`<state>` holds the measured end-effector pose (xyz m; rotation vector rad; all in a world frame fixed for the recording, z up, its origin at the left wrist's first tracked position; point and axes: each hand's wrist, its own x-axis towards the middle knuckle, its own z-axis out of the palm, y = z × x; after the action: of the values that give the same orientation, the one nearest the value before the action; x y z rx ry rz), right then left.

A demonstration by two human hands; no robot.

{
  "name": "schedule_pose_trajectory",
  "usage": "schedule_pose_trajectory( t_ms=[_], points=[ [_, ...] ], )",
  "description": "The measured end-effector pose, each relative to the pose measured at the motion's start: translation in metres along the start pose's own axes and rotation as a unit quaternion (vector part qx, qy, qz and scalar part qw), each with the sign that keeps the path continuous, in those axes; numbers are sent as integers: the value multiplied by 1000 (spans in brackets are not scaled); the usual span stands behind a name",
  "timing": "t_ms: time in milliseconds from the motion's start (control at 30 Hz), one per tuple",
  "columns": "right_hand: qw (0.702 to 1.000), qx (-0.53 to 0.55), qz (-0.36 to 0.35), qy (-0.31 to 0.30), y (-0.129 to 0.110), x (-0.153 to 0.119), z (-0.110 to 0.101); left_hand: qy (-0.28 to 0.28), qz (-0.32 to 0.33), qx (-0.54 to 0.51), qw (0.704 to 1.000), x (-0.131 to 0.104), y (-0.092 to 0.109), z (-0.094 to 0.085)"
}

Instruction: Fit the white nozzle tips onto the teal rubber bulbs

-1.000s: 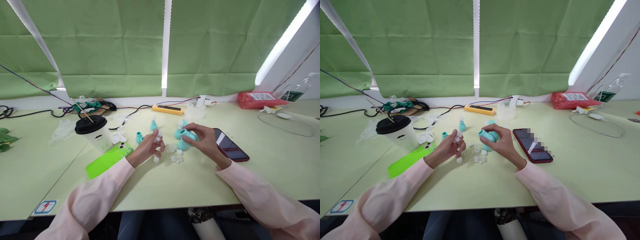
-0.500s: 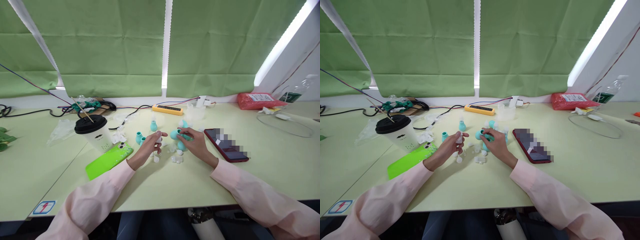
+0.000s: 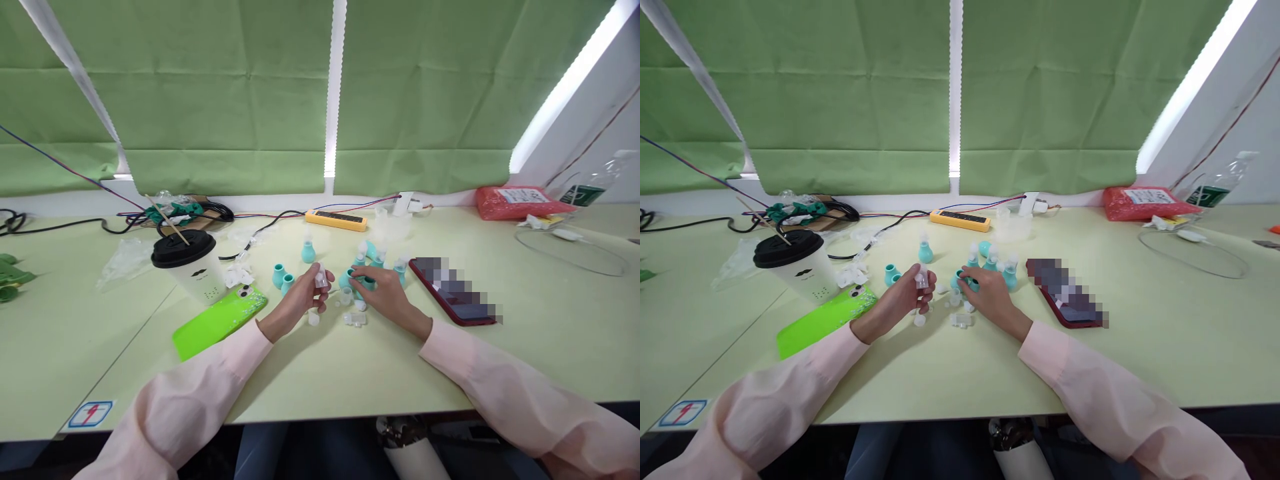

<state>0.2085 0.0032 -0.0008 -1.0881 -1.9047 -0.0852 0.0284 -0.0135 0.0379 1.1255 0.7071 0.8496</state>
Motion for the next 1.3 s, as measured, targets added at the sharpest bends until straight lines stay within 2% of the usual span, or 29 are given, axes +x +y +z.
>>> schedule_pose_trajectory(
  t_ms=[133, 233, 367, 567, 667, 733, 833, 900, 967, 1100, 1167, 1233, 1300],
  points=[
    [999, -41, 0, -20, 2, -1, 2, -13, 2, -6, 1000, -1, -1, 0],
    [998, -57, -31, 9, -1, -1, -1, -22, 8, -1, 1000, -2, -1, 0],
    [990, 12, -116, 77, -17, 0, -13, -37, 28, 2, 999, -2, -3, -1],
    [981, 105, -157, 48, -34, -4, -16, -43, 65, 23, 997, -4, -8, 3],
    [984, 119, -124, 50, -33, -7, -12, -14, 97, 105, 990, -8, -10, 2],
    [988, 130, -81, 34, -33, -8, -12, 36, 175, 234, 956, -11, -11, 1],
    [988, 154, -25, -2, -36, -9, -15, 84, 334, 422, 839, -13, -11, 0],
    [985, 169, -6, -19, -38, -9, -16, 81, 404, 480, 774, -12, -12, -2],
    [983, 182, 6, -35, -39, -9, -18, 75, 441, 503, 740, -10, -12, -4],
    [975, 209, 21, -76, -40, -8, -19, 57, 485, 518, 702, -6, -13, -8],
    [973, 211, 27, -91, -40, -8, -19, 52, 495, 521, 693, -6, -12, -8],
    [974, 203, 23, -95, -40, -8, -19, 47, 481, 512, 710, -7, -10, -7],
    [978, 189, 6, -91, -40, -8, -18, 42, 442, 491, 750, -8, -8, -6]
  ],
)
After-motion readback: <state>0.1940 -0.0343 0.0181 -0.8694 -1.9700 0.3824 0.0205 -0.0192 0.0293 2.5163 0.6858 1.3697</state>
